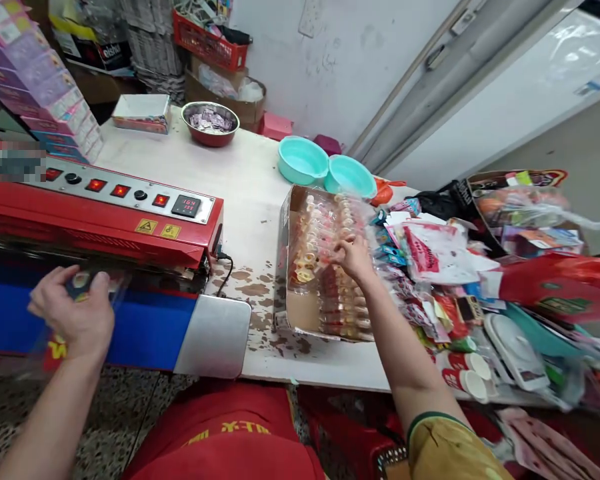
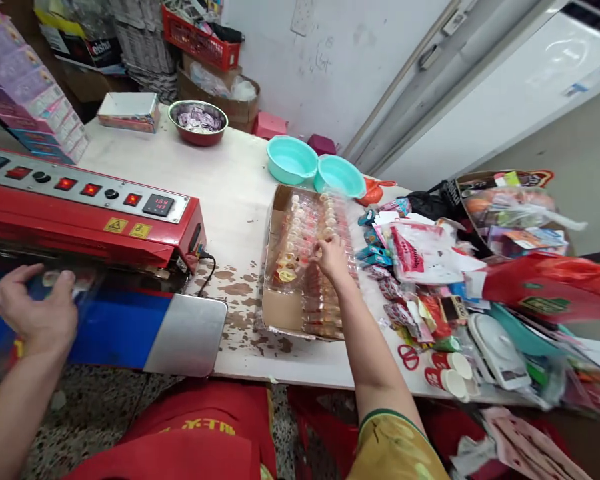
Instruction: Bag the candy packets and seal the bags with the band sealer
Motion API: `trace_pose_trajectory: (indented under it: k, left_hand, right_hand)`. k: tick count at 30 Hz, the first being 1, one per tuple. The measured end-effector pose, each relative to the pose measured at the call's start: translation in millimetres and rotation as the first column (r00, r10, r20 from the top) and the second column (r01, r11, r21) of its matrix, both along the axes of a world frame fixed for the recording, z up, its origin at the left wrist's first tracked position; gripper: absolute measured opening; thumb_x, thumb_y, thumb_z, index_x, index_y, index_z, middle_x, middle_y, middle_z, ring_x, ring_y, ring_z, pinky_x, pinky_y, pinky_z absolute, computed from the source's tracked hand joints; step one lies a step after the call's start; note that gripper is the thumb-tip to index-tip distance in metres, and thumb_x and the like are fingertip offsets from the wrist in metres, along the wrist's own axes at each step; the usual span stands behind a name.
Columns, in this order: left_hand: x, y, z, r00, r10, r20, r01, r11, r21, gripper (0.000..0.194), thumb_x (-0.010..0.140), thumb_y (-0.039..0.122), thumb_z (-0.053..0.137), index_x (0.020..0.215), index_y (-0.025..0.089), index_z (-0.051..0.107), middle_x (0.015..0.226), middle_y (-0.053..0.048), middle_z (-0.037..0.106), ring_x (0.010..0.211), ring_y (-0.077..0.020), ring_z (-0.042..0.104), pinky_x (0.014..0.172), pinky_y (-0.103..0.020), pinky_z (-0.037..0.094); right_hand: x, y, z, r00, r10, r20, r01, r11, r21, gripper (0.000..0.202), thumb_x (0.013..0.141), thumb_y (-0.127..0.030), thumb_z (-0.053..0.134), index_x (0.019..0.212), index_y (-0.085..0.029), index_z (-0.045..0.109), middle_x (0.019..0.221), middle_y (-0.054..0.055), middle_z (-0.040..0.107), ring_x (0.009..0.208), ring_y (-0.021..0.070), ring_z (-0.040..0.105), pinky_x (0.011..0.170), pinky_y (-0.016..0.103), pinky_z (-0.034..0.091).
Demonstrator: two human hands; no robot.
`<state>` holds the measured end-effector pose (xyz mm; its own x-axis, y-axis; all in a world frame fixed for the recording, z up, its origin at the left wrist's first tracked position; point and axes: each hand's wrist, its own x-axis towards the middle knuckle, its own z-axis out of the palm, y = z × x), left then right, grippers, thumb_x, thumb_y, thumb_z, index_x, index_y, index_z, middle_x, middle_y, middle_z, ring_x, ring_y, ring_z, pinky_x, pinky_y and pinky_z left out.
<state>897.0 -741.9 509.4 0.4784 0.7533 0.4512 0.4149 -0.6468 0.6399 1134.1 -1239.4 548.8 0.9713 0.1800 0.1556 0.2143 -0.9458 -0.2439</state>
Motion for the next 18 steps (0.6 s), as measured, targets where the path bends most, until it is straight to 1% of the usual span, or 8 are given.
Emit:
trace_pose_trajectory:
  k: [2, 5, 8, 10, 12, 14, 16, 18]
  left_hand:
    - [-2.9, -27.2, 0.3, 0.994, -0.091, 0.058, 0.087, 0.993, 0.075, 0.031, 0.078, 0.038, 0.066, 0.103, 0.02, 0.061, 0.127, -0.009, 0.057, 0.122, -0.03, 0.048, 0.107, -0.052, 0.029]
    - [-5.7, -76.5, 6.0, 0.96, -0.275, 0.059, 0.271, 0.96, 0.065, 0.026, 0.082, 0.037, 0.063, 0.096, 0.017, 0.065, 0.121, -0.011, 0.06, 0.116, -0.028, 0.053, 0.103, -0.046, 0.037]
    - [-3.8, -116.6, 21.6, 0.869, -0.488, 0.075, 0.493, 0.868, -0.058, 0.02, 0.085, 0.032, 0.059, 0.097, 0.017, 0.065, 0.116, -0.01, 0.063, 0.11, -0.0234, 0.056, 0.1, -0.04, 0.041]
    - [2.6, -133.9, 38.1, 0.783, -0.607, 0.133, 0.621, 0.761, -0.185, 0.018, 0.087, 0.03, 0.057, 0.099, 0.019, 0.065, 0.113, -0.008, 0.064, 0.108, -0.0207, 0.058, 0.099, -0.037, 0.043]
    - [13.2, -145.2, 58.2, 0.69, -0.687, 0.225, 0.716, 0.604, -0.35, 0.023, 0.086, 0.03, 0.058, 0.107, 0.02, 0.064, 0.115, -0.007, 0.064, 0.107, -0.0195, 0.059, 0.097, -0.035, 0.046]
    - [26.1, -153.0, 79.0, 0.595, -0.709, 0.378, 0.771, 0.371, -0.518, 0.041, 0.083, 0.032, 0.063, 0.122, 0.021, 0.057, 0.123, -0.009, 0.061, 0.111, -0.0204, 0.058, 0.095, -0.034, 0.047]
    - [38.1, -158.4, 96.4, 0.525, -0.657, 0.541, 0.776, 0.109, -0.621, 0.058, 0.077, 0.033, 0.07, 0.131, 0.022, 0.051, 0.13, -0.011, 0.058, 0.114, -0.0221, 0.058, 0.094, -0.033, 0.049]
    - [46.3, -161.2, 105.7, 0.54, -0.574, 0.616, 0.723, -0.058, -0.688, 0.054, 0.073, 0.034, 0.074, 0.122, 0.018, 0.059, 0.119, -0.012, 0.064, 0.104, -0.0221, 0.063, 0.086, -0.032, 0.052]
  right_hand:
    - [0.0, -4.3, 3.0, 0.995, 0.083, -0.054, -0.082, 0.997, 0.014, 0.023, 0.064, -0.034, 0.082, 0.065, -0.017, 0.066, 0.109, 0.015, 0.057, 0.114, 0.0355, 0.047, 0.097, 0.051, 0.038]
    - [-23.1, 12.4, 24.4, 0.968, 0.242, -0.072, -0.2, 0.907, 0.37, 0.026, 0.071, -0.038, 0.076, 0.062, -0.018, 0.063, 0.105, 0.012, 0.066, 0.107, 0.0282, 0.058, 0.093, 0.044, 0.045]
    - [-59.8, 32.8, 70.3, 0.975, 0.216, 0.053, -0.194, 0.712, 0.675, 0.018, 0.078, -0.036, 0.072, 0.072, -0.019, 0.068, 0.092, 0.007, 0.073, 0.092, 0.0217, 0.068, 0.084, 0.036, 0.053]
    - [-83.3, 45.3, 105.5, 0.972, 0.117, 0.202, -0.228, 0.658, 0.718, 0.009, 0.076, -0.03, 0.074, 0.079, -0.021, 0.072, 0.09, 0.004, 0.075, 0.087, 0.0208, 0.07, 0.083, 0.036, 0.055]
    - [-102.7, 59.3, 133.8, 0.957, 0.105, 0.27, -0.274, 0.627, 0.729, 0.008, 0.074, -0.024, 0.077, 0.081, -0.024, 0.073, 0.088, 0.002, 0.075, 0.084, 0.0205, 0.071, 0.082, 0.036, 0.058]
    - [-117.3, 76.7, 147.1, 0.95, 0.202, 0.237, -0.311, 0.588, 0.747, 0.008, 0.073, -0.021, 0.077, 0.079, -0.024, 0.074, 0.085, 0.001, 0.075, 0.08, 0.0199, 0.072, 0.077, 0.034, 0.06]
    - [-127.3, 96.4, 142.9, 0.926, 0.356, 0.122, -0.315, 0.556, 0.769, 0.004, 0.075, -0.021, 0.076, 0.078, -0.023, 0.074, 0.083, 0.002, 0.075, 0.078, 0.0196, 0.072, 0.072, 0.032, 0.061]
    - [-133.0, 115.9, 124.8, 0.876, 0.483, -0.016, -0.281, 0.535, 0.797, 0.004, 0.076, -0.025, 0.075, 0.076, -0.021, 0.073, 0.083, 0.004, 0.076, 0.077, 0.0202, 0.072, 0.07, 0.032, 0.06]
